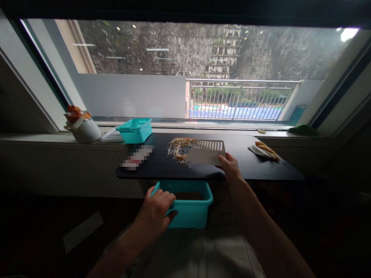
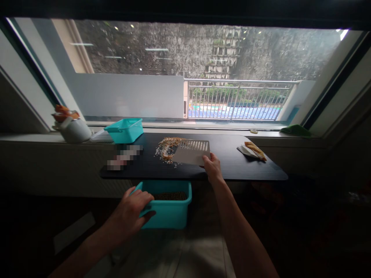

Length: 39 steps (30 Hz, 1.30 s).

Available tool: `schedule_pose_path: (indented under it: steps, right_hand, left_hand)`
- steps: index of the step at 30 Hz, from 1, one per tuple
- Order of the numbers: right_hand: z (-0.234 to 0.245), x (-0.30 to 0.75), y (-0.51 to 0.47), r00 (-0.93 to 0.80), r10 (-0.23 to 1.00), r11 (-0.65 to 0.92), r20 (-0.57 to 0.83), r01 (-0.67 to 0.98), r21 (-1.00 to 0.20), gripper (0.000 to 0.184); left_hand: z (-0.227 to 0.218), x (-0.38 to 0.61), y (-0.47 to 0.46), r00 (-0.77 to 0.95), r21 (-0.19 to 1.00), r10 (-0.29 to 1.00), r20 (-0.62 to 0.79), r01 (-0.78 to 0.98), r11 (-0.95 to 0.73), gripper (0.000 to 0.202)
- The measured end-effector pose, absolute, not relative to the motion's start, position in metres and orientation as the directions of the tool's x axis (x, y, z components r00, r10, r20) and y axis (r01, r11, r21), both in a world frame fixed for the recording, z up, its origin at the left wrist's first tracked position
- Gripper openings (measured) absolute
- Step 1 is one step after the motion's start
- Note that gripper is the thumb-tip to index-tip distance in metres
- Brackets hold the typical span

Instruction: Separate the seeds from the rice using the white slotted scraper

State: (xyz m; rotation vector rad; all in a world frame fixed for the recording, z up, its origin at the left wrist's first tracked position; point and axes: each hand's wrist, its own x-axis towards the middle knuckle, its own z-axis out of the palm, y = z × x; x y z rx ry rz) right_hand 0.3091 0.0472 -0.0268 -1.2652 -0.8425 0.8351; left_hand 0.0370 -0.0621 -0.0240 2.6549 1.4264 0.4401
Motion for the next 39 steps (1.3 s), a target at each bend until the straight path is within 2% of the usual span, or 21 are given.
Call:
schedule_pose_path:
  steps: [20,31,39]
  right_hand:
    - [-0.032,0.302,0.058,0.45,0.893,0.073,0.029,-0.081,-0.994,0.015]
    - [-0.025,0.299,0.042,0.394,0.918,0.086,0.047,-0.082,-0.993,0.023]
    - [-0.025,0.272,0.033,0.284,0.955,0.116,0.082,-0.103,-0.988,0.032]
  left_hand:
    - [-0.025,0.036,-0.06,0.516,0.214,0.836,0.187,0.809,-0.548,0.012]
    - [-0.025,0.036,-0.061,0.516,0.226,0.835,0.19,0.805,-0.549,0.012]
    - [-0.023,0.035,-0.06,0.522,0.225,0.833,0.182,0.803,-0.552,0.013]
